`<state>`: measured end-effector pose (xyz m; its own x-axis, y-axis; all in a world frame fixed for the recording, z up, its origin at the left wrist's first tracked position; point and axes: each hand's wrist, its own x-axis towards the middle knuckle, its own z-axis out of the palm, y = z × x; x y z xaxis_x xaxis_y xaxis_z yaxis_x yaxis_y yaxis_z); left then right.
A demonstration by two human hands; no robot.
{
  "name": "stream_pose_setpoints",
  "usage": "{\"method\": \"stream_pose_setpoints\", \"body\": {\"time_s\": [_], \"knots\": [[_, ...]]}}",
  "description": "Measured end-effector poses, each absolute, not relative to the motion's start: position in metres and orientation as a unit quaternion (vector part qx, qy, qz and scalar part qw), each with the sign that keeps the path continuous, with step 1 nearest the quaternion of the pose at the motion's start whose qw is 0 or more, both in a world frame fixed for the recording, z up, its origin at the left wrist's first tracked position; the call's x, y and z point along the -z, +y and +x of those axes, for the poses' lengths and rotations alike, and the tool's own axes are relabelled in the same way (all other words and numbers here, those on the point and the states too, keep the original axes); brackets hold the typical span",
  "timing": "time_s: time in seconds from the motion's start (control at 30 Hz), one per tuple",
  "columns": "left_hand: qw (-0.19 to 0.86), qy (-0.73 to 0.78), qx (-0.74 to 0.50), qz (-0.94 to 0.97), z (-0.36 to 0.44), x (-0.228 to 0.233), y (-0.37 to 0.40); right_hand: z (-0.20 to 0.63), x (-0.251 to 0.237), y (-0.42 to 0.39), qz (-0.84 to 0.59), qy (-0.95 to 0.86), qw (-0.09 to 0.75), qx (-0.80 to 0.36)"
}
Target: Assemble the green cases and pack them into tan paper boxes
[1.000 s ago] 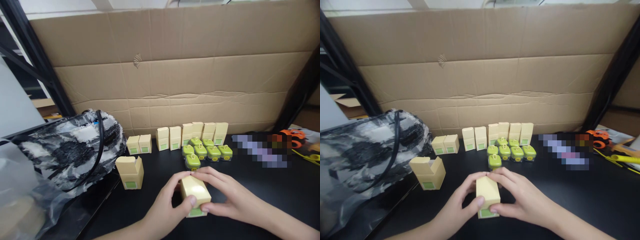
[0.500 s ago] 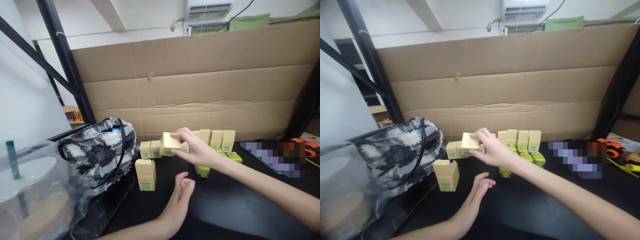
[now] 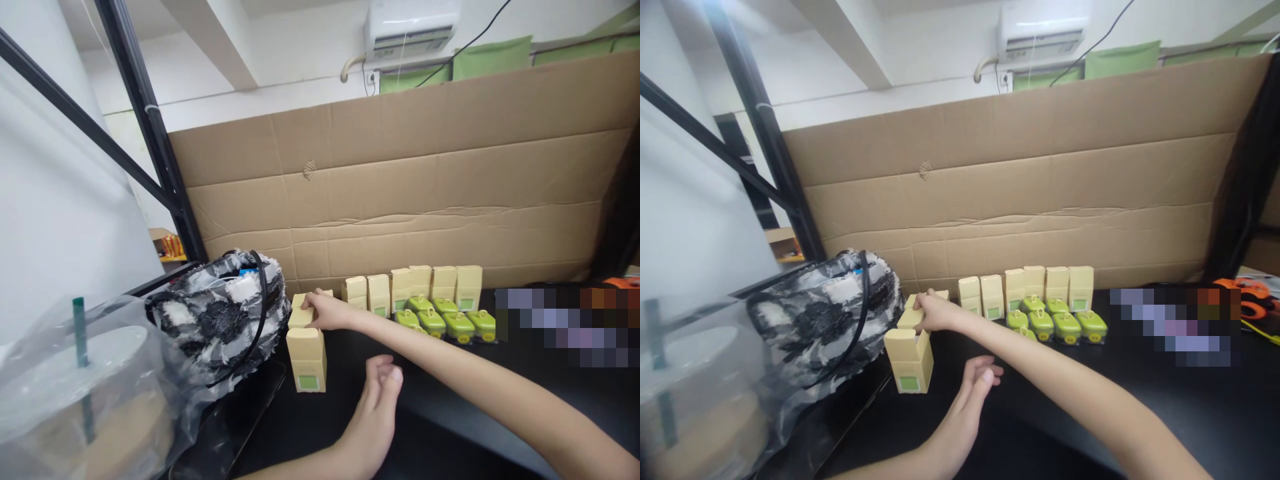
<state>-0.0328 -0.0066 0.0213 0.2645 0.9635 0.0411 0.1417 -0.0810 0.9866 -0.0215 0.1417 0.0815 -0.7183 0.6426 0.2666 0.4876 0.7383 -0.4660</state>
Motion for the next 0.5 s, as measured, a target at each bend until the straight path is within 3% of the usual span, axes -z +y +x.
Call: {"method": "stream_pose_setpoints", "body": {"time_s": [0.33,0.5], "knots": [[0.462,0.436,-0.392,0.666,-0.030,-0.020,-0.003,0.003,-0.092,0.116,-0.293,-0.876,0.308,-0.227],[0.421,0.362,-0.350,0.755,-0.032,-0.021,-0.009,0.034,-0.077,0.082,-0.246,-0.887,0.278,-0.275]]}}
